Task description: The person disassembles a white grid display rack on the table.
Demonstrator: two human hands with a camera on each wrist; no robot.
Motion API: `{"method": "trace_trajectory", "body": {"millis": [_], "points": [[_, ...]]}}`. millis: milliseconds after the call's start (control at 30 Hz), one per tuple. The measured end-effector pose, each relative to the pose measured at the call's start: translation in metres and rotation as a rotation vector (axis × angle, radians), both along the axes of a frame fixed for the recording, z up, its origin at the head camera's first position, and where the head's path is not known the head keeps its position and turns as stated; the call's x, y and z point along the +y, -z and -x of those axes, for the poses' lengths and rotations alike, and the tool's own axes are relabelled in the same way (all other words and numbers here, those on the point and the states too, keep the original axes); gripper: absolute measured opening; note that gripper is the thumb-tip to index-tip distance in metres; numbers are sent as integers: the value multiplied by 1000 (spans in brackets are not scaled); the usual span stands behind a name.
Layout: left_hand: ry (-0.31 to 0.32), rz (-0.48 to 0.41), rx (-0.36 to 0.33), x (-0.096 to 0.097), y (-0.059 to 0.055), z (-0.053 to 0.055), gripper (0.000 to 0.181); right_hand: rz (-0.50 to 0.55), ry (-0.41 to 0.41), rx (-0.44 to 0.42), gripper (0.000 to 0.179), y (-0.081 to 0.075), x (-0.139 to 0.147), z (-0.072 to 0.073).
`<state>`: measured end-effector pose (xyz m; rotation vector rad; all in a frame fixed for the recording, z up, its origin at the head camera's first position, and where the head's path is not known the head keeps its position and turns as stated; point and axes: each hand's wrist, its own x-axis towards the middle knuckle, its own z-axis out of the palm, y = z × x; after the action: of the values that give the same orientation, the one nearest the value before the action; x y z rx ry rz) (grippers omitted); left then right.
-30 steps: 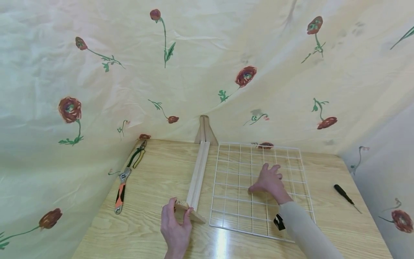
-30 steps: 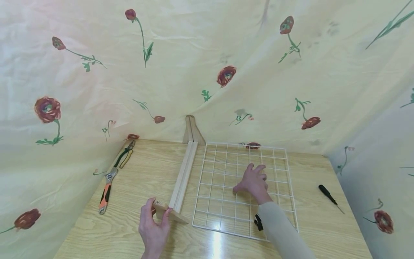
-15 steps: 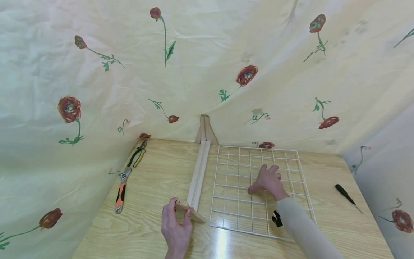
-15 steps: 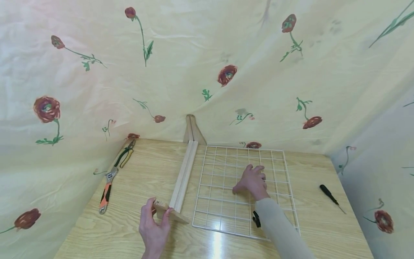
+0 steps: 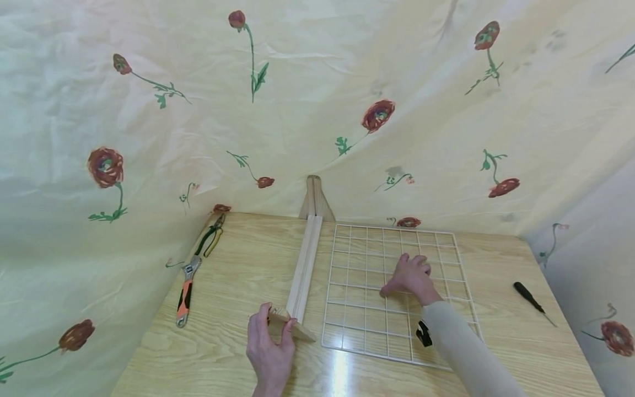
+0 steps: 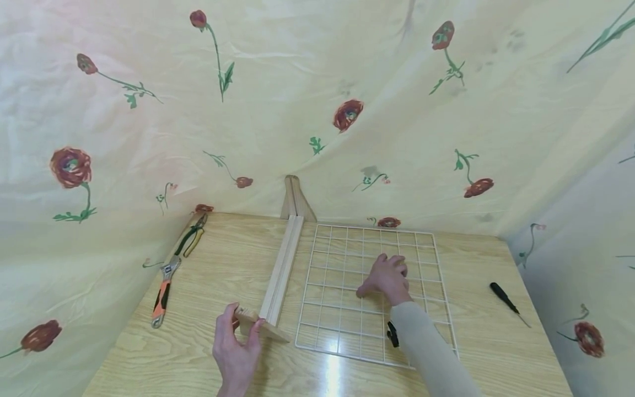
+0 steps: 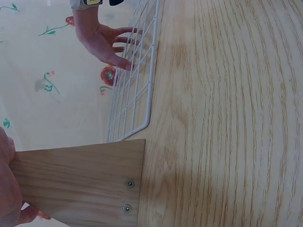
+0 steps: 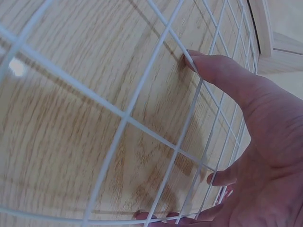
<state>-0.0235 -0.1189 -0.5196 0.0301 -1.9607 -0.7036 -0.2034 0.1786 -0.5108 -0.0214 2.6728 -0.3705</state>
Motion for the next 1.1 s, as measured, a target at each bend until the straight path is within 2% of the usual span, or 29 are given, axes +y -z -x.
{"method": "trace_trajectory", "body": {"millis": [367,800,967,1100], "points": [[-3,7,-2,-1,-1,-1,59,-2,-9,-21,134,1,-1,0],[13,2,-3,-1,0,1,58,65,83,-63,129,1,1,-6],[11,-9,-14,-1,0,0,58,82,83,-56,129,-1,1,-9],[43,-31,-41,-4,2,-2,57,97,64,-11,130,-2,3,-12]]}}
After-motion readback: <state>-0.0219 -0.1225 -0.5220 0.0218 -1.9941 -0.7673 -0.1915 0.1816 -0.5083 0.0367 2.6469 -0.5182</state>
